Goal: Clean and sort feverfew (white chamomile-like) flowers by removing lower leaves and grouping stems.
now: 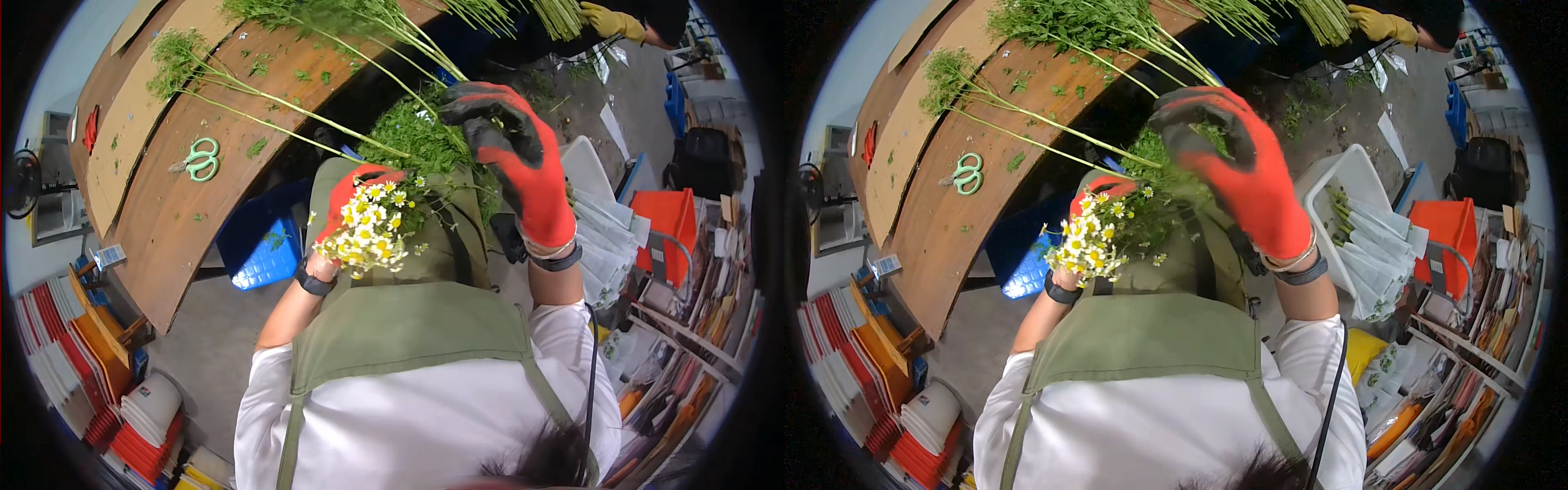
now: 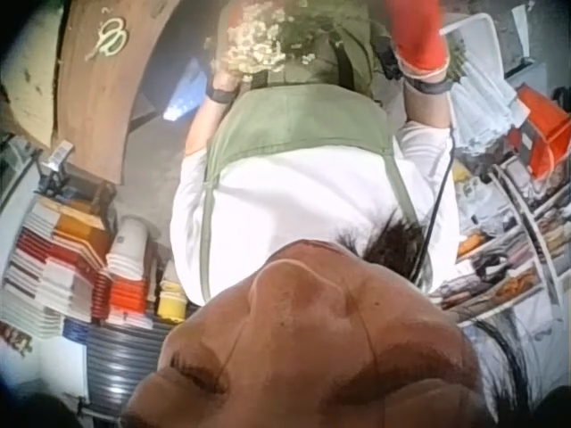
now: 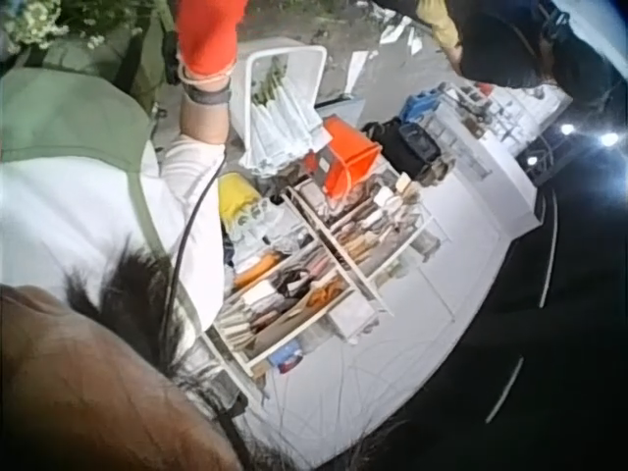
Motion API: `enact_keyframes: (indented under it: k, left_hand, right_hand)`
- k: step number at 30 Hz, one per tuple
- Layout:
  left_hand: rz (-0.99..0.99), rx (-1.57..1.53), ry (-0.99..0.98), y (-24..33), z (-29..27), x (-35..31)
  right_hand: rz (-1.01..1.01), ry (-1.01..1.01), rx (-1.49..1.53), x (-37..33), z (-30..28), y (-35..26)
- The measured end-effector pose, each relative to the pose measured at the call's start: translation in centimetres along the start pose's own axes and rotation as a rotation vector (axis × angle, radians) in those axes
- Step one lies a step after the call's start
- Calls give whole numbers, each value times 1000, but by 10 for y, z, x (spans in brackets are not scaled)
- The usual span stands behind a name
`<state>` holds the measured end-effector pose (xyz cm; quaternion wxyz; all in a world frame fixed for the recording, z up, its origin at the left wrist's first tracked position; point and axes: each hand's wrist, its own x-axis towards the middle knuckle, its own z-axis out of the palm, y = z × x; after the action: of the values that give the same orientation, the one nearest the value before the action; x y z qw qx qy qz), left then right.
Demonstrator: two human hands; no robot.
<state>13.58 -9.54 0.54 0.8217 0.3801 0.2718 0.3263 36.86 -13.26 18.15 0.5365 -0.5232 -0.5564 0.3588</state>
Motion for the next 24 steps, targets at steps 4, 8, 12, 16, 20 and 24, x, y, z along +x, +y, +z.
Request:
enact_keyframes:
  k: [4, 8, 12, 16, 20, 24]
  left_hand:
    - [9, -107, 89, 7, 8, -7]
    - [155, 137, 38, 2, -1, -9]
    - [258, 217, 69, 1, 2, -9]
    - [279, 283, 33, -10, -10, -6]
    - [-16, 52, 32, -12, -17, -20]
    - [166, 201, -38, -16, -22, -23]
  right_hand:
    - [-69, -107, -151, -2, 2, 14]
    - [-152, -236, -400, -6, 8, 20]
    - [-162, -272, -423, -9, 22, 18]
    - [-183, -301, -420, -8, 29, 14]
    - [-242, -285, -408, -6, 26, 15]
    - [-279, -245, -396, -7, 31, 12]
